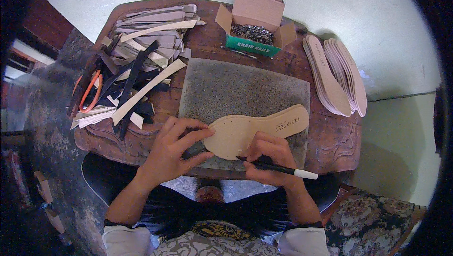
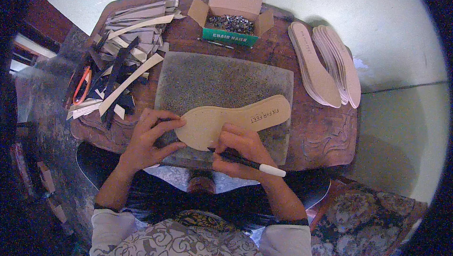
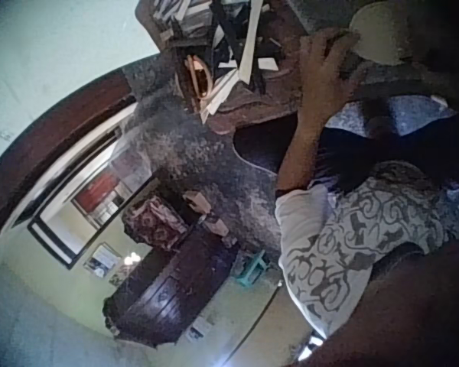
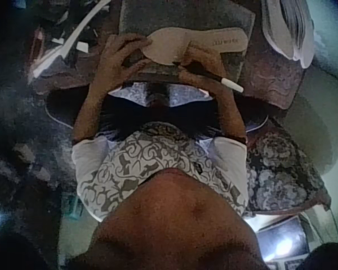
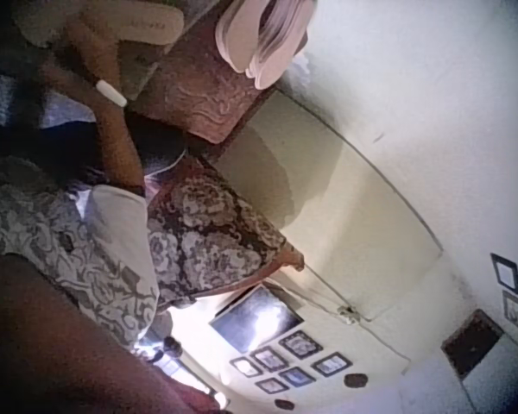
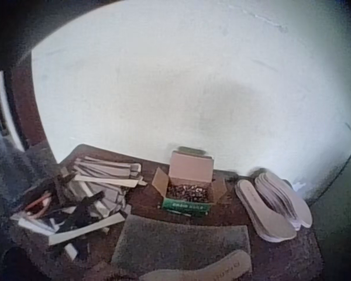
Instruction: The person marks a shoe insole with a black marker while sitting on the floor. They hold the insole with one hand and draw a line along its edge with the other, then flip it over to mark the other side.
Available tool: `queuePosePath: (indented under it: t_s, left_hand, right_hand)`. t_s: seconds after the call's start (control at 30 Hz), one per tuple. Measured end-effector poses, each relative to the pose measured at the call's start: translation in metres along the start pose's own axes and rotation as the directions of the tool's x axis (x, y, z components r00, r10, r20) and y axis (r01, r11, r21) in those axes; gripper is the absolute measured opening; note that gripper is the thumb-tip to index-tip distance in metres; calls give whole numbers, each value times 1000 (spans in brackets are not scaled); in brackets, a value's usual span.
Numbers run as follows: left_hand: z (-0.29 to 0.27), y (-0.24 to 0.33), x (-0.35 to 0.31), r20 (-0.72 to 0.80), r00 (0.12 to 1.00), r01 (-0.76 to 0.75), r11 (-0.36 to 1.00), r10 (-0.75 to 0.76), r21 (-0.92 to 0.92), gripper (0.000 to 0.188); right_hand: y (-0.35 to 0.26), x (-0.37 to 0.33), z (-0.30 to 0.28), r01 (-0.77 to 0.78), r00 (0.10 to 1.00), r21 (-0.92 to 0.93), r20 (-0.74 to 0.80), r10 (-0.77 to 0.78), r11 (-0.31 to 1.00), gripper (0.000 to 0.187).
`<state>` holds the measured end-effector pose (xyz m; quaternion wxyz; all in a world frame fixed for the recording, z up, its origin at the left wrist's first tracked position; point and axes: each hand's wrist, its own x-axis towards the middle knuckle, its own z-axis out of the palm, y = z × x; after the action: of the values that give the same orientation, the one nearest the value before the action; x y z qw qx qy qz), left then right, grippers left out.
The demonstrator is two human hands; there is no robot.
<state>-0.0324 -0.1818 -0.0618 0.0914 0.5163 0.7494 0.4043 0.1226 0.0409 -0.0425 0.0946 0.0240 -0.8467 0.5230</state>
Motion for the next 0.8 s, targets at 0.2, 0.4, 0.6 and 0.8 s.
queuePosePath:
  t_s: [0.2,0.4,0.6,0.8]
  left_hand:
    - [0,0,0,4,1000,1,1000,-1,1,57]
    - [0,0,0,3,1000,2,1000,-2,-5,56]
    - [0,0,-1,6,1000,6,1000,-6,-3,55]
    - [0,0,0,2,1000,1,1000,-1,-6,55]
  right_hand:
    - [1,0,0,7,1000,-8,2,-7,1000,22]
    - [1,0,1,17,1000,13,-16,-17,1000,23]
    - [0,0,0,-5,1000,-20,12,5,1000,23]
    - [1,-1,0,-14,1000,-10,4,14,1000,23]
